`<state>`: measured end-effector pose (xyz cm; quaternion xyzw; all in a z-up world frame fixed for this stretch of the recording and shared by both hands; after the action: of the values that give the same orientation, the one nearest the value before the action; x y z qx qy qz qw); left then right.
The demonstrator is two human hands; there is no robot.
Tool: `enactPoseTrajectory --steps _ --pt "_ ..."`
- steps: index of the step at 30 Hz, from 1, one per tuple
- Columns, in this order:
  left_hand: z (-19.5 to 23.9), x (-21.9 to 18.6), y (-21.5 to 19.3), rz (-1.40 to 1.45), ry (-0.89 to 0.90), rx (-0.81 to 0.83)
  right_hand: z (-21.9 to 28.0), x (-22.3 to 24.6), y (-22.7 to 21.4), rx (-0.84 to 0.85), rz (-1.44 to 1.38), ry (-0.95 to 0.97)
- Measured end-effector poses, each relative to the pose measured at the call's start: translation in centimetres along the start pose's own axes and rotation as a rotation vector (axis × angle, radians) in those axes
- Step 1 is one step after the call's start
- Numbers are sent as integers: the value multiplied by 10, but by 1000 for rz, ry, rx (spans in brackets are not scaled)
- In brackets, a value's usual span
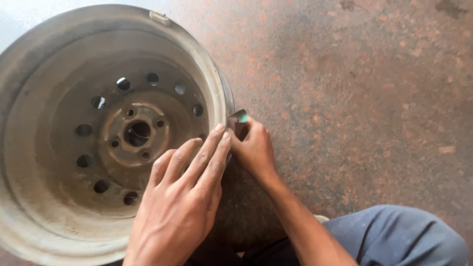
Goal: The person sands the outer rim of a metal car wheel using a sanding block. They hold the wheel steady with one hand while moving the block back and forth along the curved edge to smooth the surface.
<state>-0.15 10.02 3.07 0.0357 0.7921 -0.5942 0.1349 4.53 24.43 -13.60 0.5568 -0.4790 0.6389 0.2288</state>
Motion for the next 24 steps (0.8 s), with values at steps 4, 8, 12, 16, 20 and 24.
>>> enactPoseTrajectory --steps 4,8,12,16,20,24 --pt "10 4 9 -19 -17 13 -32 -14 9 94 -139 55" --pt "-1 -1 2 -10 0 6 -12 -9 3 0 -28 -45" --pt "9 2 4 20 -31 8 -28 -27 7 28 -70 -131" --pt "7 1 -2 21 -35 -8 -27 -3 8 28 -126 -212" --pt "8 5 3 44 -24 -26 -6 -17 6 34 -180 9" --pt "11 5 5 26 -34 -13 -29 -11 8 17 -129 -33"
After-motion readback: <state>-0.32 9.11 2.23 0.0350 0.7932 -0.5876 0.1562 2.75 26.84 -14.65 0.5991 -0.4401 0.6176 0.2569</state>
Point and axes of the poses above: each hand's wrist, its own z-axis away from the middle knuckle, its own y-axis out of the palm, x = y × z, the point moved 8 cm from there along -z, towards the middle knuckle, and after that the axes turned 7 degrees about -y, right-handed, at the moved point
